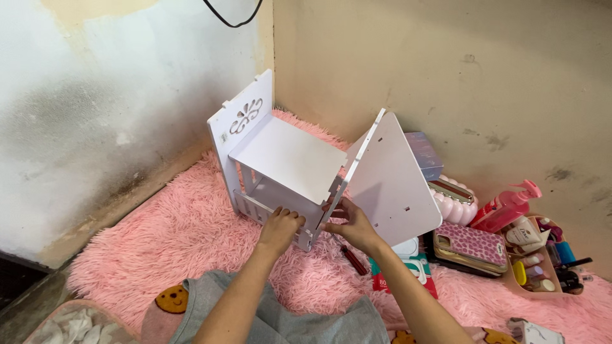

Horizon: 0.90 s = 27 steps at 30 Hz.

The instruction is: The person assembles a white plastic storage unit on a pink rug. They connect side panels, insert a top shelf, and fit a slatted front panel into the frame.

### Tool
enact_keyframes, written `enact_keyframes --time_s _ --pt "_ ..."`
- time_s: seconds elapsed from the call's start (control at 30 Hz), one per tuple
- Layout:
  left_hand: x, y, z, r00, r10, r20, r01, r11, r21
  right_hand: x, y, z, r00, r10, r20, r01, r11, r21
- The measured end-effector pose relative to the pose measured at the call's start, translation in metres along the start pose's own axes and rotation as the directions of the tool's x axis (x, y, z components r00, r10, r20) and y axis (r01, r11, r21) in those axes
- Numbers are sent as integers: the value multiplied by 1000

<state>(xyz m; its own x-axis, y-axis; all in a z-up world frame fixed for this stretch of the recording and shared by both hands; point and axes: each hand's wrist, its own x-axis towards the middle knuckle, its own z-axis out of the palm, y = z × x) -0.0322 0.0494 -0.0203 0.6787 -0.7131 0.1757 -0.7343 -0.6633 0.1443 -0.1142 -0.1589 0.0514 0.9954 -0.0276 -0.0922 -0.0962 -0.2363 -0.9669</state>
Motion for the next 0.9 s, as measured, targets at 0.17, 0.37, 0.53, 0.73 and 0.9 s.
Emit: enact_keyframes --time_s 0.17,0.37,0.53,0.73,0.9 --pt "-3 -2 5 999 26 -48 -24 999 33 3 -1 2 1000 5 -10 -5 1000 -2" --pt "-4 -3 -1 998 2 -67 -2 1000 7 3 -5 3 998 52 -28 -53 998 -43" --pt "-6 -6 -2 992 9 -126 -9 1000 1 4 -5 3 999 45 -25 -46 999 -14" --pt "-6 -9 -5 991 -26 -135 21 999 -40 5 -7 4 997 59 -45 -61 997 -40" --pt "-8 -7 -4 983 -64 -173 42 990 -132 4 -10 1 997 65 -51 -66 997 -28"
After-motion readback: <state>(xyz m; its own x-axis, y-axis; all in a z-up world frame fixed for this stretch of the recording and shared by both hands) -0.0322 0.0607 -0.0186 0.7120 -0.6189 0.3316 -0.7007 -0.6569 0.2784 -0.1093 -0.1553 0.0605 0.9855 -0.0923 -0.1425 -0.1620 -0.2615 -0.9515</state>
